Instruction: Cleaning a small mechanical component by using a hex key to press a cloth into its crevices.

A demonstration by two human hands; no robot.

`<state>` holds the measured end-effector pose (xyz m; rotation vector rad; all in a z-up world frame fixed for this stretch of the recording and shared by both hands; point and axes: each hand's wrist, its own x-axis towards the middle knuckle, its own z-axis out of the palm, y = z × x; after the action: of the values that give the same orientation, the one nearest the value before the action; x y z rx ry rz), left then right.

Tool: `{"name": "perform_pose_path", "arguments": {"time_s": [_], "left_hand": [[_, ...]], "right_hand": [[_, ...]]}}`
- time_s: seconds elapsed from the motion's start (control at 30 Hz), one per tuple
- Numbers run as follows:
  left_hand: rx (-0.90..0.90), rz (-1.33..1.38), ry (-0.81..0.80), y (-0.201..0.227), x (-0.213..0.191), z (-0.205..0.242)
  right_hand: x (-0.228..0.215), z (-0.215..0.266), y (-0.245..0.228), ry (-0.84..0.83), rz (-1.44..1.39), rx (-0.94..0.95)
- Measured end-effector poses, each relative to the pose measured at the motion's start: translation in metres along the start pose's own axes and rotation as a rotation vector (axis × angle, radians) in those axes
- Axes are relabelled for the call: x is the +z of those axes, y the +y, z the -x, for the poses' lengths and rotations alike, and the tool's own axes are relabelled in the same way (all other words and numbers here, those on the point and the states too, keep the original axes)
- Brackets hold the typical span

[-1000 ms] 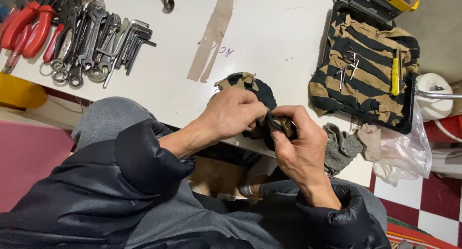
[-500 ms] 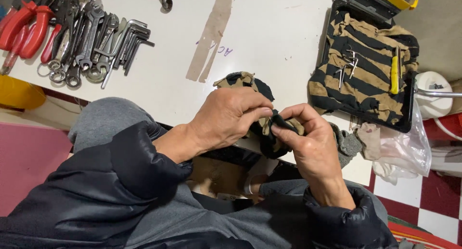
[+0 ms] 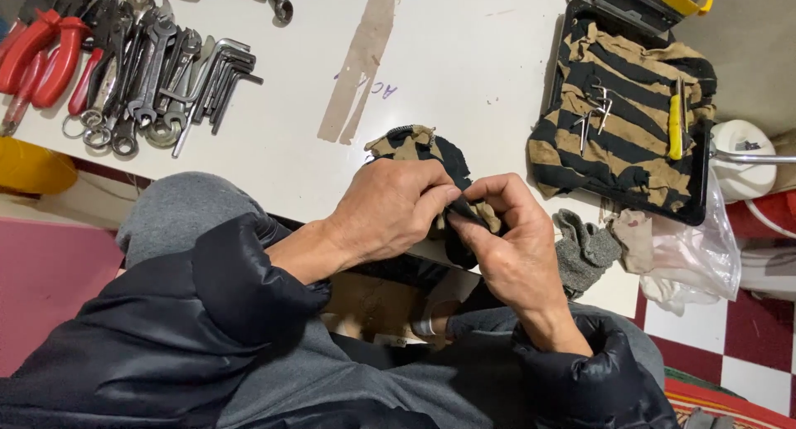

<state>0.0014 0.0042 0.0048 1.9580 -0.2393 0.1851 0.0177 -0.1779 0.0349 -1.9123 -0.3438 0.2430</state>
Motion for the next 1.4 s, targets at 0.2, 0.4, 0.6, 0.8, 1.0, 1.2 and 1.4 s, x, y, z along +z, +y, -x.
{"name": "perform_pose_path", "arguments": {"time_s": [0.2,0.4,0.6,0.8,1.0,1.2,1.4], "left_hand": [[-0.105,0.093,0.004,0.001,-0.008,-0.006],[-0.006,0.090,0.034,0.002,-0.006,-0.004],[0.201,0.118,0.083,0.008,-0.002,0.003],[-0.331,0.581,-0.031,0.010,-0.005,-0.006],[-0.716,0.936,0.024,0.007,-0.001,-0.009],[-0.062,0.276,0.146,0.012,-0.003,-0.006],[-0.396,0.819,0.046,0.001,0.012,-0.015]], "right_hand": [[-0.009,0.002,-0.004,0.001,0.135,-0.058],[-0.014,0.003,0.003,0.019,0.003,0.018],[-0.017,0.007,0.004,0.042,-0.368,0.217],[-0.022,0.001,-0.011,0.041,-0.173,0.146],[-0.022,0.001,0.003,0.062,0.459,-0.140],[-0.034,-0.013,0.003,-0.052,-0.378,0.331],[-0.029,-0.012,0.003,-0.074,-0.524,0.392]]}}
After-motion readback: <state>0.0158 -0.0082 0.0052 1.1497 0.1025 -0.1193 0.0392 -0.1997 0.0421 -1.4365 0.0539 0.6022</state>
